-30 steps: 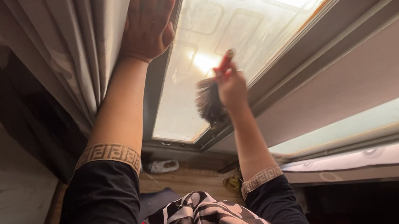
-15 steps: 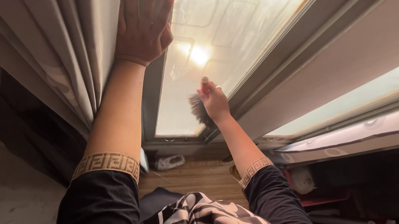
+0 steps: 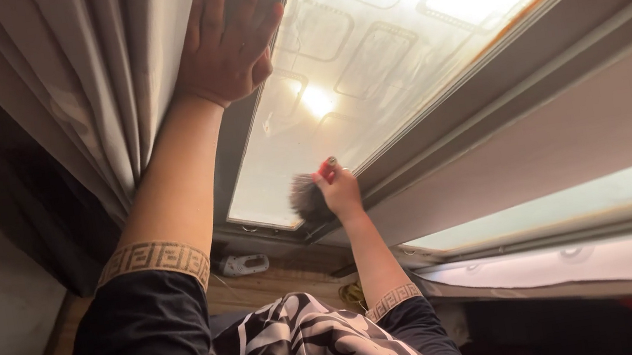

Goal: Dusting the window panes and frames using a feather duster.

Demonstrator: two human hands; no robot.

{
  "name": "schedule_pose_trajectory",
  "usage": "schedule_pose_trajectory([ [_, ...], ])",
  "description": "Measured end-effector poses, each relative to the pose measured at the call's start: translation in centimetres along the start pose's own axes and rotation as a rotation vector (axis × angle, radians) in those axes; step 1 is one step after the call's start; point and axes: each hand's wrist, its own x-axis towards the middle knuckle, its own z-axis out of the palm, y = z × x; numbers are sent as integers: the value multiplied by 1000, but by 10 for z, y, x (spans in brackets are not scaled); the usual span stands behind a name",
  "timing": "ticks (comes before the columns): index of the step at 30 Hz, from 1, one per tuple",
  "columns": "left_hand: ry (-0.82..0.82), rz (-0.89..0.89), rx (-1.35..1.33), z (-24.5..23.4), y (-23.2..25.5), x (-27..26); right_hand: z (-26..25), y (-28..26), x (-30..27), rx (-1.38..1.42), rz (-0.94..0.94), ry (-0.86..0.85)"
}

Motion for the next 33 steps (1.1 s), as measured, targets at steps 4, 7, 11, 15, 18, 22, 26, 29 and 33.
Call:
schedule_pose_trajectory([
  [4, 22, 6, 26, -1, -1, 3, 7, 20, 16, -64, 7, -72],
  [7, -4, -17, -10, -2, 1, 1, 63, 51, 23, 656, 194, -263],
  [11, -67, -35, -73, -5, 4, -1, 114, 84, 16, 820, 139, -331],
  [15, 45, -17, -12, -6, 4, 4, 81, 46, 0, 439, 180, -357],
  [18, 19, -7, 31, 1, 3, -5, 84, 54, -3, 352, 238, -355],
  [22, -66, -45, 59, -13, 7, 3, 140, 93, 7, 580, 360, -370],
  [26, -28, -40, 20, -3, 10, -7, 183, 132, -1, 984, 475, -418],
  [29, -49, -39, 64, -6, 9, -2, 247, 219, -6, 1041, 367, -416],
  [33, -69, -43, 106, -11, 8, 5, 182, 139, -24, 331, 329, -355],
])
